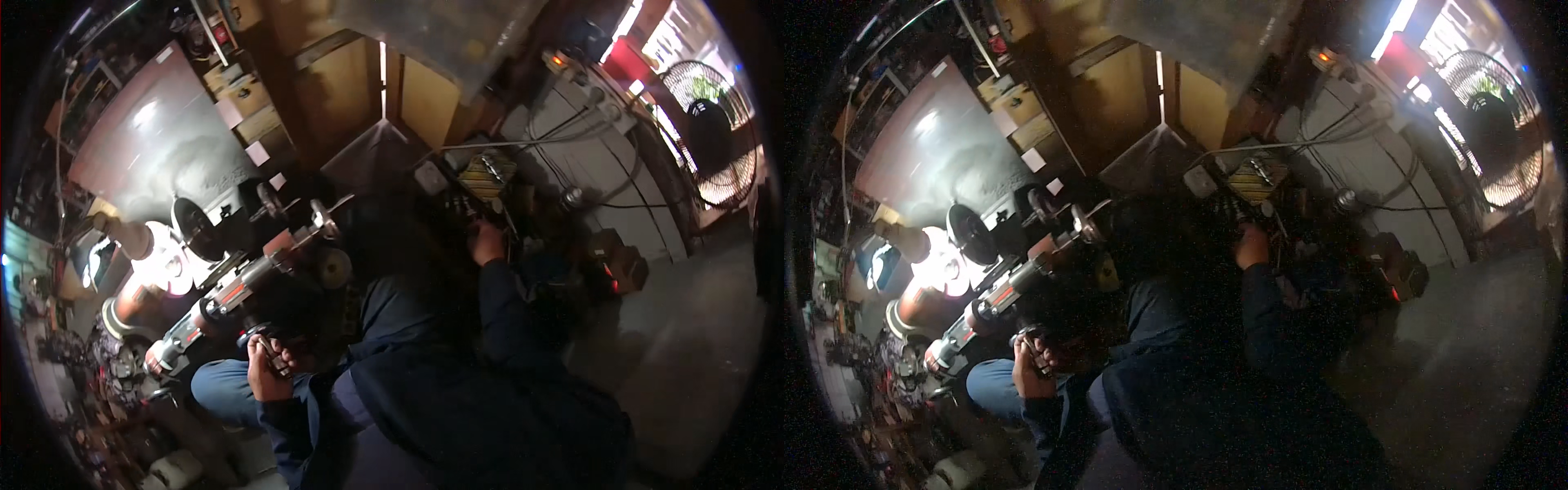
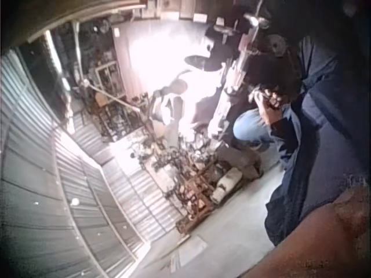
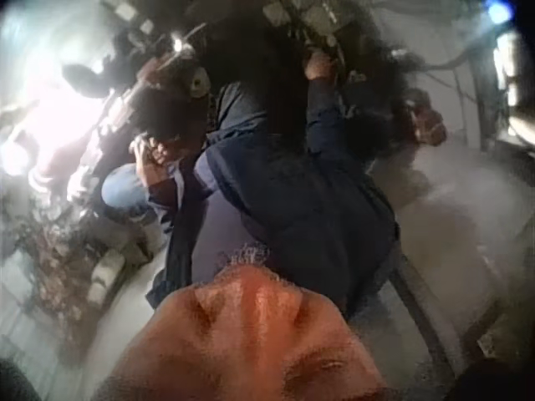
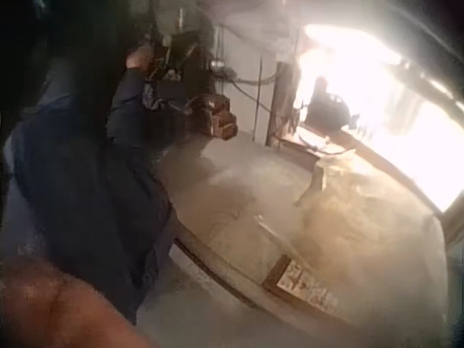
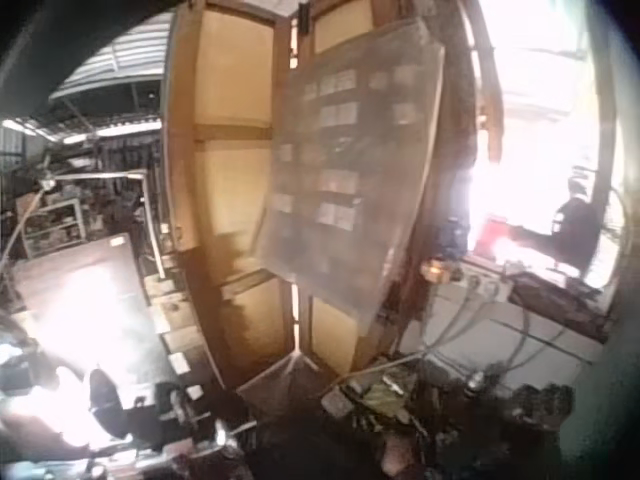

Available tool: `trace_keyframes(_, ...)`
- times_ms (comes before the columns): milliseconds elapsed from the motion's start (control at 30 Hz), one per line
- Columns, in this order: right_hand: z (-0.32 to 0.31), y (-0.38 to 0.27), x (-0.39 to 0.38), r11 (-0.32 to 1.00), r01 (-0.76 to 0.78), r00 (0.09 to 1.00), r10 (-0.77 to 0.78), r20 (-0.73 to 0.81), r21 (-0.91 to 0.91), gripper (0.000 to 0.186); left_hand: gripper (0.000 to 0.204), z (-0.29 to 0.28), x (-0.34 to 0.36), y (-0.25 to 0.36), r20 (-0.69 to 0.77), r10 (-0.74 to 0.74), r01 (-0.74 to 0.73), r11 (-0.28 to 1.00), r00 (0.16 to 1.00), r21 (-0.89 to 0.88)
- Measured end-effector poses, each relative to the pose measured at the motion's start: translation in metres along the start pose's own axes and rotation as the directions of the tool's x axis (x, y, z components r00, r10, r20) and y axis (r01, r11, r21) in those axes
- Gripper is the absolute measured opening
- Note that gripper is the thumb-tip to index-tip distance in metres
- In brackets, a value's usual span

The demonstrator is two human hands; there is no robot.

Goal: The person operates a brake lathe by turning knobs and handles to position the cutting head against a metal disc. They adjust the machine settings and monitor the machining process as the disc rotates.

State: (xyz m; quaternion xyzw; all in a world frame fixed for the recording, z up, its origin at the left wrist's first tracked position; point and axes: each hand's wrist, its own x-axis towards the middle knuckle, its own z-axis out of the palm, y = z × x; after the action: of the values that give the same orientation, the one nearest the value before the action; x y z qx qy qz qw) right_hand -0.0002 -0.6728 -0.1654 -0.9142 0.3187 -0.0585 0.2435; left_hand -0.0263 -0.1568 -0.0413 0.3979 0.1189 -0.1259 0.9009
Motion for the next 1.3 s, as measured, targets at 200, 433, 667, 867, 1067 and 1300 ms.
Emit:
trace_keyframes(200, 0.048, 0.065, 0.002, 0.991, -0.124, 0.988, 0.128, -0.09, 0.053, 0.024, 0.022, 0.005, 0.014, -0.045, -0.008, -0.295, 0.292, 0.942, 0.955, 0.167)
trace_keyframes(433, -0.006, -0.081, -0.017, 0.74, 0.136, 0.986, -0.164, -0.019, 0.659, 0.019, 0.013, -0.007, 0.021, -0.057, -0.016, -0.198, 0.198, 0.98, 0.98, -0.002)
trace_keyframes(667, -0.042, -0.221, -0.12, 0.561, 0.22, 0.51, -0.763, 0.396, 0.798, 0.05, 0.023, 0.09, 0.043, -0.032, 0.052, 0.092, -0.098, 0.988, 0.994, 0.122)
trace_keyframes(867, -0.038, -0.266, -0.135, 0.526, 0.255, 0.453, -0.806, 0.381, 0.811, 0.05, 0.039, 0.083, 0.038, -0.045, 0.06, 0.382, -0.386, 0.917, 0.922, 0.098)
trace_keyframes(1067, -0.011, -0.329, -0.153, 0.378, 0.438, 0.429, -0.885, 0.179, 0.816, 0.042, 0.034, 0.059, 0.037, -0.003, -0.112, 0.476, -0.487, 0.868, 0.872, -0.098)
trace_keyframes(1300, -0.011, -0.365, -0.145, 0.562, 0.482, 0.596, -0.773, 0.219, 0.672, 0.022, 0.02, -0.04, 0.084, 0.082, -0.815, 0.532, -0.864, 0.497, 0.23, 0.08)
